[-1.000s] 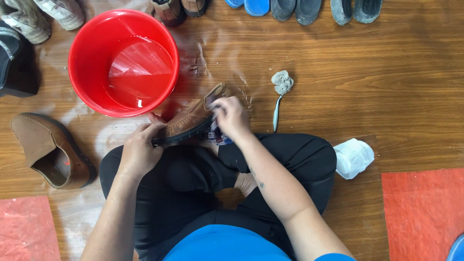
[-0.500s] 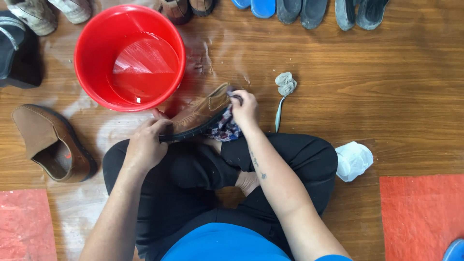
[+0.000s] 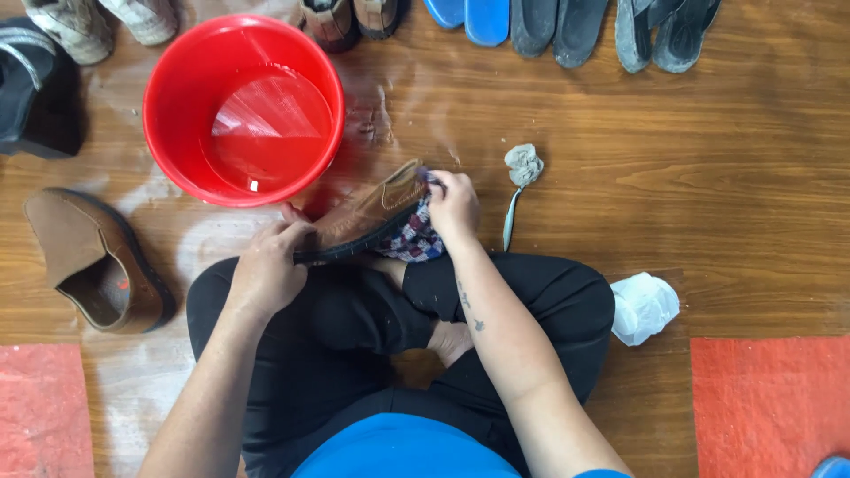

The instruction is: The person scrubs a brown loafer with a toothbrush and water, then wipes it with a cloth. They repeat the scrubbing and wiping process on different parts of the shoe, including the sole and upper.

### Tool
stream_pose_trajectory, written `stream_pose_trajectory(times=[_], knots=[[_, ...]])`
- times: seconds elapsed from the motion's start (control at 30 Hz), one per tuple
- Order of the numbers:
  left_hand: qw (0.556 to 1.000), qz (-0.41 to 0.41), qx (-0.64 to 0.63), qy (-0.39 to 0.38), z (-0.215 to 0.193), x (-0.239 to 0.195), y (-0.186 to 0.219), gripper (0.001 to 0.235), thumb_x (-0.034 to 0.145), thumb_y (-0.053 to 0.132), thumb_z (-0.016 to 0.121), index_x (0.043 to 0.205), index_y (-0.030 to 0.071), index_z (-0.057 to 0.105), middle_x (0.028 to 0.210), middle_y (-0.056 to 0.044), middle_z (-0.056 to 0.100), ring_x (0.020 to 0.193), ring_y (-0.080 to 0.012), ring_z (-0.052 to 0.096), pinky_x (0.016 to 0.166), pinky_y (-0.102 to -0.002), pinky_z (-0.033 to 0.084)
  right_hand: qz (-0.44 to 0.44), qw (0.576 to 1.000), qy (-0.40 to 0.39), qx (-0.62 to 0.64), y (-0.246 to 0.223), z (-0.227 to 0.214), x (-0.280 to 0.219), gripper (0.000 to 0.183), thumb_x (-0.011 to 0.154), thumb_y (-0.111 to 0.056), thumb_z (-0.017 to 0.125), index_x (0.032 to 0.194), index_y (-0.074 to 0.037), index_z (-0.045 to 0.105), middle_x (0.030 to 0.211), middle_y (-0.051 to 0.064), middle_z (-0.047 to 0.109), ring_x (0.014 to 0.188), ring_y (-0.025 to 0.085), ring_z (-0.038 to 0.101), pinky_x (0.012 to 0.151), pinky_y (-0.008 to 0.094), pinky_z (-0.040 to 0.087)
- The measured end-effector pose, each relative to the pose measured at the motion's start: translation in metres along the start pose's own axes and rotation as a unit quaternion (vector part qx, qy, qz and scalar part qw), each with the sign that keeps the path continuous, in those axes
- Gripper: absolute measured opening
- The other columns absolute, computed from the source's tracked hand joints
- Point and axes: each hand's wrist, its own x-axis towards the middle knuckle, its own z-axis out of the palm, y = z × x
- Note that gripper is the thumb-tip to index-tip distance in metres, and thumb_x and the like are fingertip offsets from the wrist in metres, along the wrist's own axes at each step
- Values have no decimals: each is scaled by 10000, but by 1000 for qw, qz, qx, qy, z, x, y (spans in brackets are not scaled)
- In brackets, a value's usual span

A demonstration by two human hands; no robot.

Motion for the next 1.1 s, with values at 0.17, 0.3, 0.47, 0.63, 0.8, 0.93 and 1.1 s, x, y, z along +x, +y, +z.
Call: stream_pose_trajectory(times=[0.17,0.3,0.47,0.63,0.8,0.93,1.1], knots=[[1000,-17,-1,-18,6,2,-6,597,760,67,779,1309,265,651,1276,-76,653,1223,-355,634,972,-492,578,-175,972,31,156,-61,-26,-39,220,874,-101,729,1054,-225,752,935,54,631,924,325,668,859,418,549],[1000,-14,14,-10,-3,-3,5,624,749,50,768,1327,253,650,1280,-99,657,1209,-370,643,951,-503,588,-239,966,-17,100,-59,-12,-59,293,902,-140,677,1137,-304,737,1014,-8,628,975,253,685,856,367,573],[1000,-13,16,-6,0,-3,2,608,757,37,757,1316,253,654,1257,-80,662,1192,-346,656,948,-469,584,-33,997,13,64,-2,-5,-5,217,879,-166,681,1041,-289,755,946,16,626,950,287,678,882,401,549],[1000,9,9,-1,2,0,-2,587,738,22,772,1282,214,664,1239,-106,667,1175,-374,662,954,-487,580,-154,975,84,137,-52,-29,-27,245,864,-65,667,1002,-244,759,907,45,637,910,305,651,875,396,519],[1000,8,22,3,2,0,1,572,751,29,755,1289,203,664,1247,-112,666,1181,-376,656,965,-497,569,-245,961,3,127,-58,-11,-58,316,891,-133,667,1131,-326,738,1009,-20,636,960,251,681,832,379,573],[1000,4,16,4,-1,-2,4,551,767,34,756,1285,196,664,1243,-118,667,1177,-377,661,958,-487,569,-97,985,29,137,-25,-6,-23,215,881,-56,693,1043,-187,747,960,79,628,951,349,669,867,408,552],[1000,-4,17,-6,2,1,-1,570,755,36,773,1285,216,669,1258,-112,668,1199,-374,649,969,-498,559,-221,941,-3,258,-89,-47,-51,155,903,-75,676,837,-203,734,952,13,671,935,246,706,850,307,540]])
